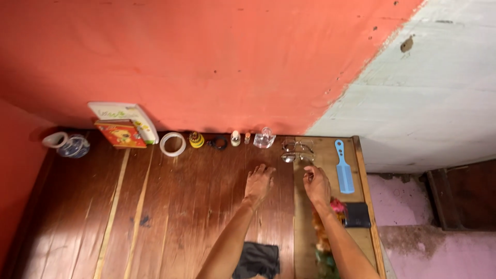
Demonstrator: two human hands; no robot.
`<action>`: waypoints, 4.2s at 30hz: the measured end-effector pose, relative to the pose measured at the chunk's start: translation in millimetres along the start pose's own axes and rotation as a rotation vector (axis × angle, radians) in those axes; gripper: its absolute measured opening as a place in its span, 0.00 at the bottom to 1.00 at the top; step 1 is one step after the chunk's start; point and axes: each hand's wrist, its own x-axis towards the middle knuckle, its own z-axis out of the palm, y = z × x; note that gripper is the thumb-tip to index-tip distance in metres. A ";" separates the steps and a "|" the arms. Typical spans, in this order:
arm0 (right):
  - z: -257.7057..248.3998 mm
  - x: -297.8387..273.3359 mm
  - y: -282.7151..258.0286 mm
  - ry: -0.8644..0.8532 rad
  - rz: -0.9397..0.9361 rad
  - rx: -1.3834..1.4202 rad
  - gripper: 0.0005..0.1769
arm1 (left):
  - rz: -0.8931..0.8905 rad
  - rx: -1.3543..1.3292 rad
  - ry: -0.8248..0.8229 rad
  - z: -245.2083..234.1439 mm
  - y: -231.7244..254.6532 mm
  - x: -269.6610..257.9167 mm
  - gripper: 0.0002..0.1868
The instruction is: Cleaning a pair of eyeglasses with a black microfiber cloth.
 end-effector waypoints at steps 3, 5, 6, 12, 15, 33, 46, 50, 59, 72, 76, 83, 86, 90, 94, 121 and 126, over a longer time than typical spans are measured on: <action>10.7 37.9 14.4 0.015 0.062 -0.056 0.20 | -0.055 0.023 -0.014 19.6 1.3 46.6 0.28; 20.1 53.2 24.2 0.068 0.040 -0.059 0.23 | -0.086 0.012 -0.026 33.1 -1.8 68.4 0.29; 25.0 59.2 29.2 0.121 0.014 -0.061 0.26 | -0.117 0.001 -0.034 40.1 -3.5 77.8 0.31; 46.0 66.0 41.7 0.092 0.139 -0.017 0.21 | -0.164 -0.018 -0.049 47.6 -4.2 99.1 0.21; 44.2 58.7 35.5 0.115 0.102 0.037 0.19 | -0.167 -0.076 0.026 44.6 -6.3 88.6 0.13; 143.8 -141.7 -91.4 -0.476 0.005 0.458 0.14 | -0.181 -0.392 -0.069 -77.9 -108.2 -180.6 0.22; 128.3 -269.9 -268.7 -1.082 -0.001 0.710 0.09 | -0.365 -0.646 0.169 -171.4 -205.7 -391.5 0.06; 139.8 -292.7 -295.5 -1.083 -0.037 0.856 0.07 | -0.278 -0.991 0.120 -166.5 -234.6 -421.0 0.06; 137.8 -319.8 -345.7 -0.968 -0.190 0.768 0.05 | -0.352 -1.000 0.189 -227.5 -217.3 -459.7 0.08; 125.0 -316.4 -366.0 -0.788 0.036 0.710 0.09 | -0.443 -1.157 0.287 -240.6 -240.6 -473.1 0.13; 125.0 -312.0 -353.7 -0.790 0.054 0.727 0.11 | -0.437 -1.285 0.342 -253.7 -230.4 -476.4 0.18; 132.8 -309.1 -315.4 -0.783 -0.067 0.694 0.13 | -0.451 -1.055 0.293 -237.5 -227.2 -472.9 0.19; 134.7 -304.5 -291.2 -0.608 -0.411 0.636 0.09 | -0.395 -0.844 0.315 -231.6 -218.1 -462.7 0.17; 110.4 -300.3 -287.3 -0.591 -0.307 0.560 0.08 | -0.532 -0.575 0.310 -243.7 -181.8 -448.9 0.14; 105.5 -289.0 -257.8 -0.678 -0.333 0.445 0.10 | -0.014 -0.060 0.738 -200.1 -178.0 -440.2 0.15; 107.9 -277.5 -124.0 -0.838 -0.264 0.298 0.22 | -0.543 0.011 0.567 -75.4 -94.1 -415.7 0.17; 68.1 -253.0 -89.8 -0.545 -0.156 0.114 0.14 | -0.333 0.122 0.440 -48.4 -51.4 -367.3 0.15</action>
